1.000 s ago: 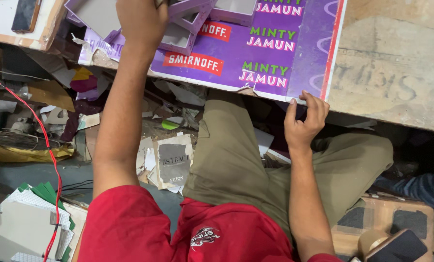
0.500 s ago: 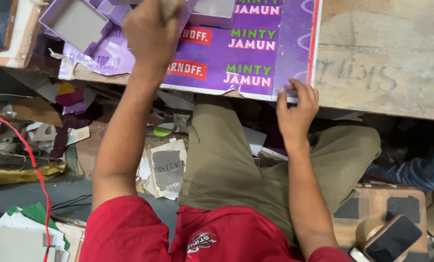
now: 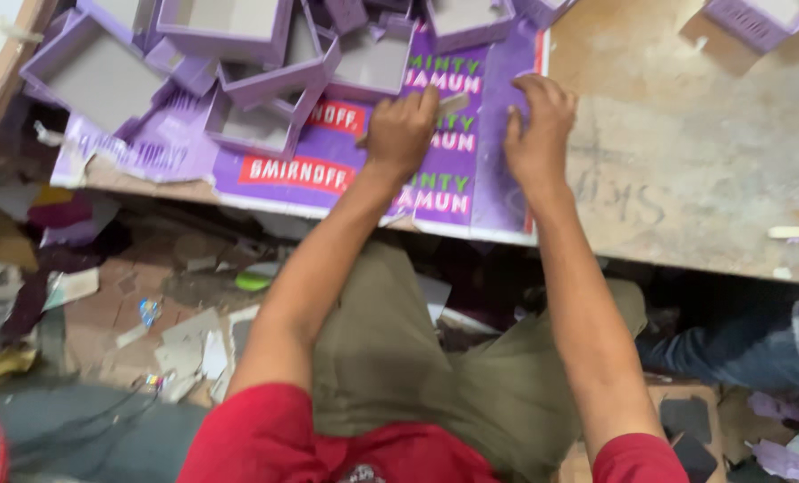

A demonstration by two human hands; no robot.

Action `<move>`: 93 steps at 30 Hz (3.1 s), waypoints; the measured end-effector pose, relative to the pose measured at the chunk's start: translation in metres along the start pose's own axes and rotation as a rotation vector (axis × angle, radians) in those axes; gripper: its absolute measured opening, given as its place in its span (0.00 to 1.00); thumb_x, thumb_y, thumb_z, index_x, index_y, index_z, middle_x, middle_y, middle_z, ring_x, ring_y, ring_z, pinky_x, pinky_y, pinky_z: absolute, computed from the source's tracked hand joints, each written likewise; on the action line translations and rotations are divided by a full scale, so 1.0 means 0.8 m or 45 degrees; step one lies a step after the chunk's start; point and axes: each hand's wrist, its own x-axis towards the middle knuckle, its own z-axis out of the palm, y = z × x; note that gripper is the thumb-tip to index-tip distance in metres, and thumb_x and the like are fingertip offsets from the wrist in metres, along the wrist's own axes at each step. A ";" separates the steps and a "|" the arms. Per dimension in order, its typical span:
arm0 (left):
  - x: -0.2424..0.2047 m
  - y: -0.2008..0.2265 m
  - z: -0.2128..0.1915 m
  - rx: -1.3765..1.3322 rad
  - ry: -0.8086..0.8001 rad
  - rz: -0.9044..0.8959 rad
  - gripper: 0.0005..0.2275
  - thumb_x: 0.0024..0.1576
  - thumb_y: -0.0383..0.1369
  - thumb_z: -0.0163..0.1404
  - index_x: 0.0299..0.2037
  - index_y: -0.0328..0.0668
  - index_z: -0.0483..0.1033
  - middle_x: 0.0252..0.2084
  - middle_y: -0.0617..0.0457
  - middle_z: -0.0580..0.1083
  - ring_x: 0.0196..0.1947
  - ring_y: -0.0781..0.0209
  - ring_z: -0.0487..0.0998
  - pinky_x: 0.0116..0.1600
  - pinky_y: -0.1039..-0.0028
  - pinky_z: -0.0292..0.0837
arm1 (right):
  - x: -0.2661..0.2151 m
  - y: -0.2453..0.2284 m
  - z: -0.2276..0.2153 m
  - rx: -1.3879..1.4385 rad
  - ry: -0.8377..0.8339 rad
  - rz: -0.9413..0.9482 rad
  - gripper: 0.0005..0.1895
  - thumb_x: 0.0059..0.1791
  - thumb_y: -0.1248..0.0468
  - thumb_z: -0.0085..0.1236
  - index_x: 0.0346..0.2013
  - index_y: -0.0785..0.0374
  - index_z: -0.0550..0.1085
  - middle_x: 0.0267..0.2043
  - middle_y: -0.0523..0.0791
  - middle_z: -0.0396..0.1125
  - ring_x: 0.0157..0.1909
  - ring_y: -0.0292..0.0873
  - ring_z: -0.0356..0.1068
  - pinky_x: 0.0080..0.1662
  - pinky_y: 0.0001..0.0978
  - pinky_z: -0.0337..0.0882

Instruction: The person assembles small purple cardboard boxes by folding flaps and inserting white rectangular inserts. They handle each box one at a time, place the insert inside, and set the completed box aside on the table.

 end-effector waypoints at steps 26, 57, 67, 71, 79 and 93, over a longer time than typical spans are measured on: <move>0.089 0.017 0.050 -0.047 0.005 -0.235 0.18 0.62 0.38 0.54 0.62 0.49 0.75 0.29 0.53 0.73 0.26 0.55 0.75 0.35 0.62 0.67 | 0.059 0.041 0.049 -0.142 -0.107 -0.243 0.07 0.43 0.69 0.67 0.33 0.57 0.77 0.37 0.41 0.68 0.47 0.46 0.65 0.58 0.50 0.54; 0.086 0.040 0.100 0.221 -0.408 -0.359 0.19 0.51 0.31 0.53 0.54 0.52 0.77 0.36 0.53 0.76 0.39 0.54 0.80 0.52 0.56 0.70 | 0.085 0.084 0.053 0.145 0.232 0.001 0.23 0.47 0.71 0.71 0.53 0.68 0.70 0.59 0.56 0.65 0.56 0.54 0.69 0.53 0.37 0.74; 0.089 0.051 0.104 0.200 -0.671 -0.475 0.13 0.59 0.31 0.52 0.54 0.43 0.77 0.33 0.51 0.79 0.31 0.53 0.84 0.33 0.65 0.77 | 0.079 0.122 0.071 0.305 0.000 0.239 0.27 0.47 0.69 0.69 0.59 0.71 0.71 0.48 0.50 0.67 0.49 0.46 0.71 0.53 0.35 0.74; 0.090 0.038 0.096 0.250 -0.604 -0.493 0.18 0.54 0.31 0.53 0.56 0.45 0.76 0.29 0.54 0.79 0.27 0.55 0.84 0.31 0.66 0.77 | 0.080 0.120 0.068 0.304 -0.047 0.277 0.23 0.42 0.64 0.79 0.45 0.70 0.75 0.43 0.48 0.67 0.45 0.43 0.67 0.48 0.34 0.71; 0.095 0.036 0.082 0.245 -0.360 -0.412 0.19 0.53 0.28 0.54 0.57 0.42 0.77 0.32 0.53 0.80 0.32 0.55 0.83 0.45 0.61 0.73 | 0.081 0.110 0.062 0.290 -0.073 0.272 0.25 0.38 0.62 0.84 0.38 0.67 0.74 0.39 0.45 0.67 0.43 0.43 0.65 0.45 0.34 0.68; 0.094 0.035 0.076 0.080 -0.472 -0.431 0.08 0.49 0.27 0.54 0.38 0.44 0.79 0.36 0.51 0.80 0.38 0.54 0.83 0.44 0.61 0.75 | 0.082 0.113 0.064 0.348 -0.064 0.226 0.24 0.40 0.64 0.83 0.38 0.68 0.73 0.39 0.45 0.67 0.40 0.40 0.65 0.44 0.33 0.69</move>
